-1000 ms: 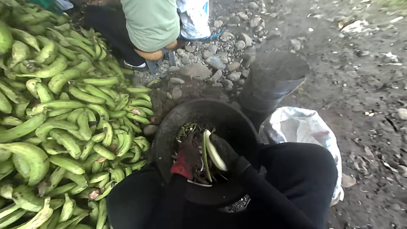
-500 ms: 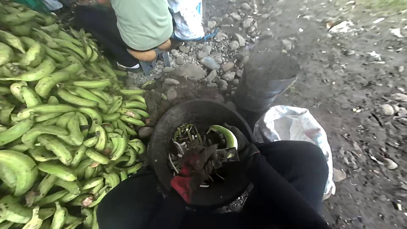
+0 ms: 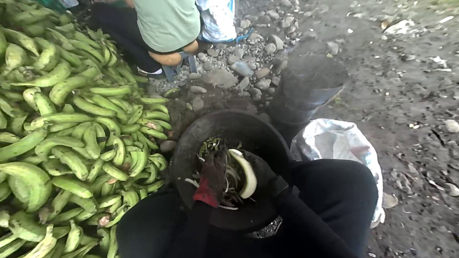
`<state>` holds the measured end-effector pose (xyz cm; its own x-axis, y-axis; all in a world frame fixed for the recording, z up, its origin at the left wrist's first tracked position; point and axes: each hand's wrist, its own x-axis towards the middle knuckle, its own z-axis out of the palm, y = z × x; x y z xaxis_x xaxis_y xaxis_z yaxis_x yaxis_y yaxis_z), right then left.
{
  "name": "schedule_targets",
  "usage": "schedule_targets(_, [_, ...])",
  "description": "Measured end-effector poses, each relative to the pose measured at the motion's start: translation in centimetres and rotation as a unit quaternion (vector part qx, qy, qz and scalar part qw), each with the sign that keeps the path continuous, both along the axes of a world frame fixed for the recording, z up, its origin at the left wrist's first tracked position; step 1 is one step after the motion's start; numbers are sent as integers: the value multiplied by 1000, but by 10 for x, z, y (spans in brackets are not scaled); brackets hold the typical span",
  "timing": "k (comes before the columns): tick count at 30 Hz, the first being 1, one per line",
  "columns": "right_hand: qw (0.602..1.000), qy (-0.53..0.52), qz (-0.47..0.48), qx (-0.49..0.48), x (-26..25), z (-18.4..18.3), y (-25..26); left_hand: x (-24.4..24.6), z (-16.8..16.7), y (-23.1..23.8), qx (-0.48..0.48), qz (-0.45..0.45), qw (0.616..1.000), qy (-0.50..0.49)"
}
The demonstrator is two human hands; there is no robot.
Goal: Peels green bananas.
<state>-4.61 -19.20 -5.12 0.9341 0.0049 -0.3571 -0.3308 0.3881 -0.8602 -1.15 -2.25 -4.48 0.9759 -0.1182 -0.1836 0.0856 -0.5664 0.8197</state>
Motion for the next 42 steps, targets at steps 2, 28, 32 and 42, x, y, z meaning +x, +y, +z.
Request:
schedule_targets(2, [989,50,-46,131,10,0,-13,-11,1,3,-29,-82,995,-58])
schedule_targets(28, [870,-218,-166,-409,69,80,-128,-2,5,5,-30,43,998,-37])
schedule_targets(32, [790,-167,-237,-541,110,179,-209,-5,7,2,-84,37,996,0])
schedule_targets(42, [790,-76,-209,-571,70,186,-228,-5,27,7,-161,23,982,91])
